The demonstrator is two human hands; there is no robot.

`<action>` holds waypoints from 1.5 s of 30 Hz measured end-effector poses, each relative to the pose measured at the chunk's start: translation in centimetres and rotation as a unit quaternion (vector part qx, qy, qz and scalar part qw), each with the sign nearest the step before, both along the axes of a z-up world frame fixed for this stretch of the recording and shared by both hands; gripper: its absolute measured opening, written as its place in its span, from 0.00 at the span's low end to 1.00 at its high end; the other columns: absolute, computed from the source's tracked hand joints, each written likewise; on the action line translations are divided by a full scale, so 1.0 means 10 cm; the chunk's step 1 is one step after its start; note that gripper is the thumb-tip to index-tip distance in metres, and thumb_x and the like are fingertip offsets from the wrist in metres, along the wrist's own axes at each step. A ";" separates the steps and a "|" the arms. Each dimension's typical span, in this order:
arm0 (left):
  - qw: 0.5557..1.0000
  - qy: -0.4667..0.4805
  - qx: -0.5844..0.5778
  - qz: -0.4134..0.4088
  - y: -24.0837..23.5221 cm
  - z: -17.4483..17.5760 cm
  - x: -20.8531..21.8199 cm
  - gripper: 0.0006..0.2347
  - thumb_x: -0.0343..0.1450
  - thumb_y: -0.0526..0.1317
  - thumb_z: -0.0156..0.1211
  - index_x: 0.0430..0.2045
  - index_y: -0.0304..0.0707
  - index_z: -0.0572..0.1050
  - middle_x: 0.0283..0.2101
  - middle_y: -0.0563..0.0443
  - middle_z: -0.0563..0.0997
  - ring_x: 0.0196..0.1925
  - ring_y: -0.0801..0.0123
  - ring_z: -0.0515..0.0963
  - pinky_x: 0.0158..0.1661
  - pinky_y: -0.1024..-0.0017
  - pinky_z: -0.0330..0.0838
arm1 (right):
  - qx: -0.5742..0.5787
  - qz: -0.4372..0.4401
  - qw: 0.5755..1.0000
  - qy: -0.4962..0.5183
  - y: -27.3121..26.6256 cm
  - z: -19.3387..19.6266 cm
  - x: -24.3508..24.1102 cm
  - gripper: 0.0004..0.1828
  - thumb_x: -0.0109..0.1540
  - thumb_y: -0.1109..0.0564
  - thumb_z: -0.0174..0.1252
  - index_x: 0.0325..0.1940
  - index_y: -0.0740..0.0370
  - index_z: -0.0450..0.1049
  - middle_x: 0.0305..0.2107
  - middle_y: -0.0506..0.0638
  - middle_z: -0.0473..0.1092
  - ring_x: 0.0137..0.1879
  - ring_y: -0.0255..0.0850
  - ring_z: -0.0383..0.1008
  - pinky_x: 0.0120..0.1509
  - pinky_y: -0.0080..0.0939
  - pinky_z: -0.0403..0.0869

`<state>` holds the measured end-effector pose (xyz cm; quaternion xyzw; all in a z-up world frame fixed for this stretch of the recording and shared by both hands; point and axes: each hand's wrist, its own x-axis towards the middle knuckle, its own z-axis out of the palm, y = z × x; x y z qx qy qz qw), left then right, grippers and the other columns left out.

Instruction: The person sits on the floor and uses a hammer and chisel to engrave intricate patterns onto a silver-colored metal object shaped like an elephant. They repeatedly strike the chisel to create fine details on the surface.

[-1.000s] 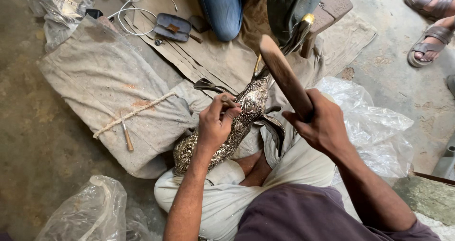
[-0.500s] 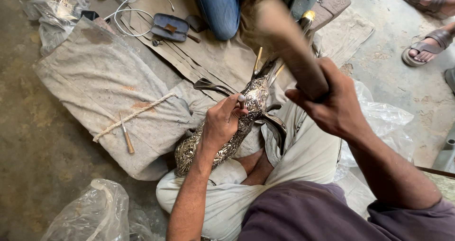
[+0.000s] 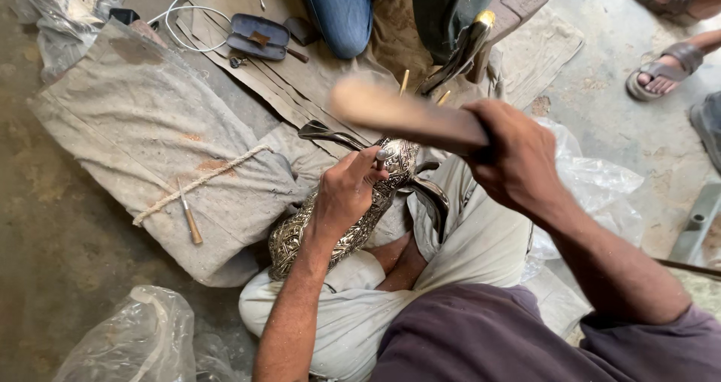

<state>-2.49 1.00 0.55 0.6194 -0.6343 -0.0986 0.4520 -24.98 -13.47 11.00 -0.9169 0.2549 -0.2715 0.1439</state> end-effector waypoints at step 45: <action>0.981 0.170 0.026 0.090 0.07 0.07 0.04 0.13 0.77 0.50 0.57 0.44 0.40 0.68 0.29 0.52 0.84 0.31 0.65 0.87 0.31 0.68 0.80 | 0.229 0.063 0.970 -0.047 0.13 0.51 0.12 0.36 0.62 0.49 0.68 0.68 0.63 0.63 0.46 0.59 0.73 0.50 0.49 0.79 0.54 0.51 0.82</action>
